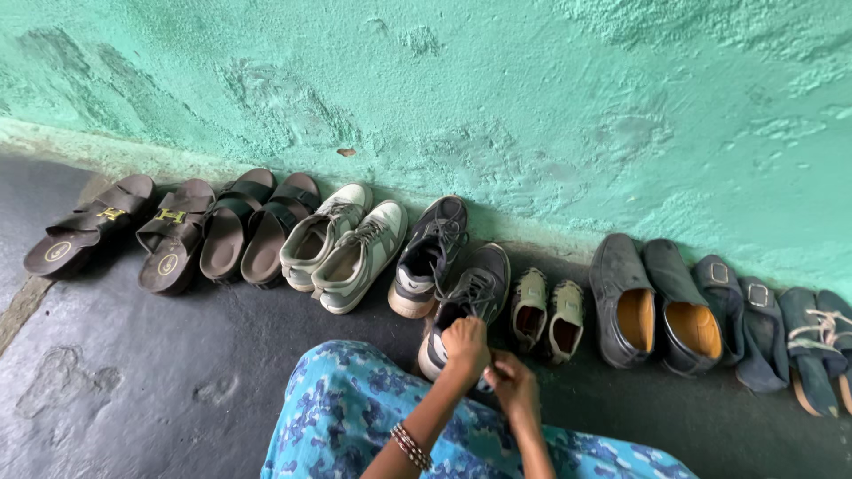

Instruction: The person sits on the floor and scrubs several pairs of shoes with a brush. They handle a camouflage sneaker, a dark sneaker, and a white sneaker, scrubbing the uppers and soles before placing each shoe back in line.

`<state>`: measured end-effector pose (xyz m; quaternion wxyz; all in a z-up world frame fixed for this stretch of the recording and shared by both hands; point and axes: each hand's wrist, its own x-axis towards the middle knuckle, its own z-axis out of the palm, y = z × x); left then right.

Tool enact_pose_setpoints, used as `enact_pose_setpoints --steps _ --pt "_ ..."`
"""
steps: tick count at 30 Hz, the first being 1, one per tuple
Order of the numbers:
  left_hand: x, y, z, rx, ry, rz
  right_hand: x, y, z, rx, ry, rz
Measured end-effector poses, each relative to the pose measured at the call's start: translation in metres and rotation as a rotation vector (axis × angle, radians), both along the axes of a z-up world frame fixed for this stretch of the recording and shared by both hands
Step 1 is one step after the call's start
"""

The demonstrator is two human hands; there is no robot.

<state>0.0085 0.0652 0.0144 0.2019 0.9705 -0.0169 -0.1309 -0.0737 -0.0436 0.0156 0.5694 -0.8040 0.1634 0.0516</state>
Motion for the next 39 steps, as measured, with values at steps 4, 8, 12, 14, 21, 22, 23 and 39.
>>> enact_pose_setpoints --steps 4,8,12,14,21,22,23,39 --pt "-0.021 0.029 -0.010 -0.415 -0.321 0.163 0.002 -0.007 0.037 0.034 -0.091 -0.182" --pt "-0.068 0.062 0.032 -0.587 -0.257 0.209 0.002 0.021 0.106 -0.069 -0.638 -0.148" --pt "-0.109 0.070 0.079 -0.975 -0.202 0.130 -0.012 0.051 0.143 -0.431 -0.700 -0.087" --pt "-0.118 0.073 0.101 -1.314 0.005 0.157 -0.035 0.059 0.149 -0.473 -0.757 -0.033" --pt "-0.129 0.094 0.115 -1.668 0.190 0.472 -0.061 0.072 0.169 -0.512 -0.719 0.086" --pt "-0.129 0.094 0.110 -1.586 0.144 0.457 -0.043 0.071 0.179 -0.502 -0.746 0.057" --pt "-0.128 0.095 0.107 -1.502 0.090 0.438 -0.027 0.071 0.191 -0.488 -0.780 0.027" --pt "-0.144 0.088 0.122 -1.887 0.220 0.533 -0.058 0.078 0.223 -0.504 -0.926 0.022"
